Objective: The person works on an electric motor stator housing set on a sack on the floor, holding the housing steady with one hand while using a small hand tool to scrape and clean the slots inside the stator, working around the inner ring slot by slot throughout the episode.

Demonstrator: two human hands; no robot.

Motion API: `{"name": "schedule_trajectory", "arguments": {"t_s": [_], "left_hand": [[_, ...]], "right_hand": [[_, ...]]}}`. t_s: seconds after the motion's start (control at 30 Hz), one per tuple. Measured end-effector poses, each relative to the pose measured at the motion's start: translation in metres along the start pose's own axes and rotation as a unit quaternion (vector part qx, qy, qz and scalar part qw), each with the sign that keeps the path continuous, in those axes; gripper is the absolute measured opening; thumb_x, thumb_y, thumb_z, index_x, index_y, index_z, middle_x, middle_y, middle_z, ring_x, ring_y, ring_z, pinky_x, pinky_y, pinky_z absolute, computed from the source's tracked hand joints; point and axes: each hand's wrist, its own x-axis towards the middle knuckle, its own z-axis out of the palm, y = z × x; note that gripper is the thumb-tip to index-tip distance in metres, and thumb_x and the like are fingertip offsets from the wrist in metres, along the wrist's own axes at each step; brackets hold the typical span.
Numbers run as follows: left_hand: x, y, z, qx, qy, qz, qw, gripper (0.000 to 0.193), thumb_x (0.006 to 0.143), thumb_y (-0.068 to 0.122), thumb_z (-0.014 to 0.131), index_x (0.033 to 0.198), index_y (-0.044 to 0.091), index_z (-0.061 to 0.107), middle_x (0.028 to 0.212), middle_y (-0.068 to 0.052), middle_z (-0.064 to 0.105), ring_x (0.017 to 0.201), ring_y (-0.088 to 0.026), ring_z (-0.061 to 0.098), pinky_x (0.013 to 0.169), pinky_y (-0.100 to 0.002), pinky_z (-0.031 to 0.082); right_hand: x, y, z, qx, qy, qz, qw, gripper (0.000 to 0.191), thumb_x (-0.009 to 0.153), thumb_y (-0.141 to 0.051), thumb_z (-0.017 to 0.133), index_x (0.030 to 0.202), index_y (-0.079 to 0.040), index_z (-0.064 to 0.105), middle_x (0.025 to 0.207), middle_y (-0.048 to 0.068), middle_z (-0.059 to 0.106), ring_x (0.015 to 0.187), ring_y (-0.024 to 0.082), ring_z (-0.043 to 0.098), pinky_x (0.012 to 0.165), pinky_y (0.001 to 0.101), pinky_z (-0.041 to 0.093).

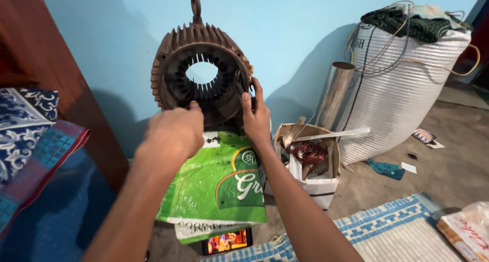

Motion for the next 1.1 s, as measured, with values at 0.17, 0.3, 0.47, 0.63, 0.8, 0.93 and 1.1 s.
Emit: {"name": "schedule_trajectory", "arguments": {"t_s": [0.17,0.3,0.47,0.63,0.8,0.93,1.1], "left_hand": [[0.009,0.005,-0.001,-0.069,-0.111,-0.073,0.989,0.08,0.096,0.006,0.051,0.167,0.009,0.015,0.115,-0.014,0.079,0.113,-0.03,0.074,0.101,-0.05,0.053],[0.002,0.021,0.001,-0.055,-0.011,-0.055,0.997,0.078,0.096,0.01,0.049,0.166,0.005,0.015,0.129,-0.024,0.067,0.116,-0.04,0.067,0.098,-0.052,0.054],[0.014,0.001,0.004,-0.019,-0.035,-0.011,0.999,0.071,0.094,0.011,0.05,0.161,0.008,0.027,0.135,-0.024,0.062,0.122,-0.042,0.064,0.102,-0.052,0.052],[0.016,0.011,0.01,-0.048,-0.047,-0.039,0.997,0.077,0.092,0.006,0.05,0.163,0.002,0.02,0.128,-0.028,0.067,0.118,-0.043,0.066,0.102,-0.052,0.052],[-0.022,0.026,-0.018,-0.015,-0.048,-0.013,0.999,0.072,0.093,0.008,0.047,0.161,0.002,0.022,0.13,-0.028,0.063,0.119,-0.041,0.065,0.101,-0.049,0.052],[-0.043,0.009,-0.053,-0.012,-0.108,-0.021,0.994,0.067,0.091,0.006,0.053,0.155,0.003,0.038,0.123,-0.026,0.071,0.115,-0.039,0.069,0.099,-0.048,0.054],[-0.052,0.01,-0.045,-0.07,-0.127,-0.034,0.989,0.072,0.095,0.007,0.046,0.162,0.007,0.021,0.117,-0.027,0.075,0.111,-0.038,0.073,0.097,-0.047,0.055]], "right_hand": [[0.0,0.004,0.0,-0.003,-0.003,0.03,1.0,0.061,0.107,-0.05,0.048,0.159,-0.02,0.038,0.087,0.012,0.067,0.075,0.019,0.06,0.073,0.0366,0.05],[-0.001,0.004,-0.002,0.009,-0.013,0.066,0.998,0.062,0.105,-0.05,0.047,0.159,-0.021,0.038,0.081,0.014,0.06,0.071,0.022,0.054,0.069,0.0381,0.049],[0.001,-0.001,-0.008,0.003,-0.007,0.031,0.999,0.061,0.105,-0.049,0.049,0.158,-0.02,0.038,0.089,0.012,0.068,0.078,0.021,0.063,0.076,0.0364,0.052],[-0.002,-0.003,-0.011,0.019,0.003,-0.002,1.0,0.059,0.107,-0.049,0.049,0.158,-0.02,0.038,0.103,0.013,0.073,0.089,0.021,0.069,0.084,0.0362,0.053],[0.0,0.001,-0.009,-0.018,-0.026,0.097,0.995,0.065,0.101,-0.051,0.049,0.16,-0.025,0.037,0.09,0.019,0.07,0.079,0.026,0.064,0.077,0.0385,0.052],[0.002,0.006,-0.006,0.008,0.002,0.005,1.0,0.061,0.107,-0.052,0.049,0.159,-0.022,0.038,0.103,0.013,0.073,0.089,0.02,0.069,0.082,0.037,0.053],[-0.002,0.004,-0.006,0.008,-0.013,0.056,0.998,0.064,0.103,-0.052,0.049,0.159,-0.023,0.037,0.088,0.014,0.069,0.076,0.022,0.063,0.074,0.0378,0.053]]}}
